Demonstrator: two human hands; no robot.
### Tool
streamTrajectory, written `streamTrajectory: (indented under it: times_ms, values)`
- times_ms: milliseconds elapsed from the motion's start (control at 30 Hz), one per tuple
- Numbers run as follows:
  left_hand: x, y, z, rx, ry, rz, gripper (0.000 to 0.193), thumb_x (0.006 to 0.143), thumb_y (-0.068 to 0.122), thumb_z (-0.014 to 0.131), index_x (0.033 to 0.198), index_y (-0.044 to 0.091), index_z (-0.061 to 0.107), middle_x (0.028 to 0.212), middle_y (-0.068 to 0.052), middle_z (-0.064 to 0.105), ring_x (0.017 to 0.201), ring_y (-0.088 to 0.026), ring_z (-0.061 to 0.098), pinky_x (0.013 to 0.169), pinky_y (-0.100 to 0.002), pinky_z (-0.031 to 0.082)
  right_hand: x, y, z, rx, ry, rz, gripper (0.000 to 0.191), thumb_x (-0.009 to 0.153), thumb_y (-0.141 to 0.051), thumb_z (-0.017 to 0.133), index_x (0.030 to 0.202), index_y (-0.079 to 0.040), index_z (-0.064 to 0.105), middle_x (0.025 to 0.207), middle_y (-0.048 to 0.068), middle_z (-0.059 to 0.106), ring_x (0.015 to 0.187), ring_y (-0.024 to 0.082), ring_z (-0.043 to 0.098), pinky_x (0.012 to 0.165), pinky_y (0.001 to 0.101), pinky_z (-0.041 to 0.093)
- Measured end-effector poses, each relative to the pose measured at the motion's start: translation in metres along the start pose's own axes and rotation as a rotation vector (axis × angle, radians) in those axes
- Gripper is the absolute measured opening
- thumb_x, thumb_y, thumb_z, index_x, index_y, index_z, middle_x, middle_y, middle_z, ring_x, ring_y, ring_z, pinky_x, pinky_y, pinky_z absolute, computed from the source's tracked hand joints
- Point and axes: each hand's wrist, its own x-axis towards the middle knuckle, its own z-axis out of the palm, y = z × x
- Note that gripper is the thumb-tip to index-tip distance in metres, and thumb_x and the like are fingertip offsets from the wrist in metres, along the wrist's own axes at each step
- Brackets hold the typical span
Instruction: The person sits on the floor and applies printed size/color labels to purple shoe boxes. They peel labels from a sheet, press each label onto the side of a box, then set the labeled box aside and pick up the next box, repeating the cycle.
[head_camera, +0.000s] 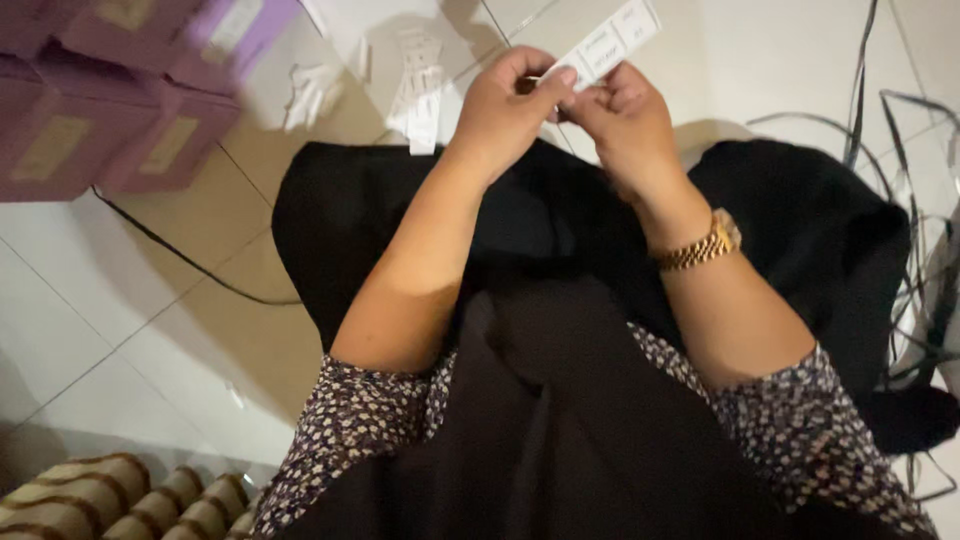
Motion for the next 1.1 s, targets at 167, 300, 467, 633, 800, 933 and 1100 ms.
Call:
streamTrajectory:
  times_ms: [167,300,467,633,800,933,1100]
  values:
    - [0.009,0.009,-0.015,0.323,-0.093,0.105,0.027,0.095,0.030,0.073,0.101,0.004,0.072,0.091,0.001,0.072,0.083,-0.009,0.063,0.076,-0.026,0.052,0.000,-0.009,-0.011,-0.055,0.105,0.083,0.021,0.102,-0.011,0.073,0.115,0.002,0.064,0.102,0.007,0.073,0.091,0.012,0.069,0.081,0.0253,0.056]
    - [0.021,0.002,-0.011,0.056,-0.126,0.013,0.029,0.104,0.033,0.063,0.104,0.006,0.074,0.093,0.000,0.072,0.089,-0.008,0.063,0.087,-0.025,0.051,0.005,-0.005,-0.024,-0.006,0.243,0.086,0.018,0.100,-0.012,0.072,0.108,0.001,0.063,0.097,0.009,0.075,0.080,0.014,0.071,0.070,0.0253,0.057]
    - [0.029,-0.001,-0.021,-0.105,-0.243,-0.001,0.021,0.096,0.023,0.067,0.101,0.005,0.074,0.095,-0.001,0.075,0.091,-0.010,0.068,0.088,-0.027,0.054,0.008,-0.007,-0.031,0.119,0.276,0.044,0.015,0.102,-0.011,0.071,0.106,0.001,0.062,0.097,0.012,0.075,0.081,0.017,0.074,0.075,0.0289,0.063]
    - [0.026,0.000,-0.018,0.028,-0.274,0.006,0.016,0.091,0.017,0.074,0.100,0.003,0.075,0.090,0.001,0.071,0.083,-0.006,0.059,0.076,-0.023,0.047,0.005,-0.013,-0.030,0.143,0.237,0.025,0.014,0.104,-0.010,0.069,0.110,0.002,0.064,0.101,0.014,0.075,0.086,0.018,0.075,0.080,0.0303,0.064]
    - [0.025,0.004,-0.015,0.153,-0.267,0.036,0.014,0.090,0.016,0.075,0.096,0.003,0.076,0.084,0.002,0.070,0.077,-0.005,0.057,0.070,-0.022,0.047,0.005,-0.010,-0.028,0.145,0.219,0.020,0.014,0.105,-0.009,0.069,0.111,0.002,0.064,0.102,0.015,0.075,0.086,0.019,0.075,0.080,0.0309,0.064]
    - [0.024,0.005,-0.014,0.132,-0.254,0.028,0.013,0.089,0.015,0.075,0.094,0.003,0.075,0.083,0.002,0.070,0.076,-0.004,0.058,0.068,-0.023,0.047,0.005,-0.010,-0.030,0.145,0.207,0.023,0.014,0.105,-0.009,0.069,0.111,0.002,0.063,0.102,0.016,0.075,0.087,0.019,0.075,0.080,0.0307,0.064]
    - [0.023,0.007,-0.011,0.073,-0.276,0.038,0.012,0.090,0.014,0.074,0.095,0.003,0.074,0.087,0.002,0.073,0.079,-0.004,0.062,0.071,-0.022,0.050,0.006,-0.011,-0.029,0.136,0.213,0.042,0.015,0.105,-0.010,0.068,0.111,0.002,0.062,0.101,0.015,0.075,0.086,0.019,0.075,0.078,0.0302,0.064]
